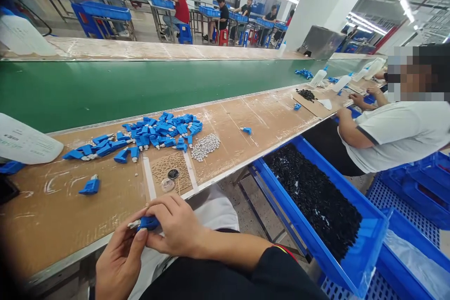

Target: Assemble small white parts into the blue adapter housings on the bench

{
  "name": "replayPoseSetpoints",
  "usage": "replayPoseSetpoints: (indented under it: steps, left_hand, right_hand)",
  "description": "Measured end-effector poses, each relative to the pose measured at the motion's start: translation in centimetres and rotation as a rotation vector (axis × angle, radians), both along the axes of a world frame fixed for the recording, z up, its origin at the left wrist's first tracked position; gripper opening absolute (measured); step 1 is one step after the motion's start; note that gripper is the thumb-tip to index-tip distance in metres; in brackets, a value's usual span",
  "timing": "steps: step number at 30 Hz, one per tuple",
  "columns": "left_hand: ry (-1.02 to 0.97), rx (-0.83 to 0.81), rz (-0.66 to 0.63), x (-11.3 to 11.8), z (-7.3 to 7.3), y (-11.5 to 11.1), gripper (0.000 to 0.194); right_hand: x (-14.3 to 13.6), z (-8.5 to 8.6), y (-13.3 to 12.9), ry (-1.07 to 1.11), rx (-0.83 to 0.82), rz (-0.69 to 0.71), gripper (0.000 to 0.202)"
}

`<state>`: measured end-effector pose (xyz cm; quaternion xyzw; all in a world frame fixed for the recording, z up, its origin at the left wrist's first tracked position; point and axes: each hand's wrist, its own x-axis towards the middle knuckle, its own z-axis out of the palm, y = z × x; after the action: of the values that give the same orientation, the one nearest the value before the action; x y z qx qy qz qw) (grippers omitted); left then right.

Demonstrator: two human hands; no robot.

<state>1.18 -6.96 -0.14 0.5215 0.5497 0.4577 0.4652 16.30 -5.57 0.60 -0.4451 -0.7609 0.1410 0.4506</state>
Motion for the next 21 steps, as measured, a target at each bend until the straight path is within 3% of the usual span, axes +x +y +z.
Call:
replayPoseSetpoints:
  steps: [4,7,11,14,18,21]
  left_hand:
    - [-0.102,0.013,-0.118,-0.1,0.4,0.7,0.068]
    - [-0.112,0.042,-0.099,-1.0,1.0,1.3,0.06]
    - [0.009,-0.021,-0.032,-2.6,1.6,1.3,0.056]
    - [0.042,-0.042,0.005,-3.3,1.5,0.8,0.055]
    - [0.03,-0.035,0.049,-3.6,1.2,0.2,0.052]
    - [0.027,-0.052,0.06,-3.6,1.3,-0.2,0.049]
  right_hand:
    - [2.5,-0.1,-0.5,0.022,-0.017,-0.049,0.022]
    - [7.1,-0.5,0.4,-0.044,-0.088,-0.199,0.017]
    - [15.9,-1.0,4.5,-0.236,-0.189,-0.63,0.018]
    - [21.3,-0.9,8.3,-0.26,-0.205,-0.757,0.02]
    - [24.9,-0.2,11.6,-0.285,-0.211,-0.842,0.023]
    - [26.0,0.5,13.2,-0.308,-0.324,-0.915,0.04]
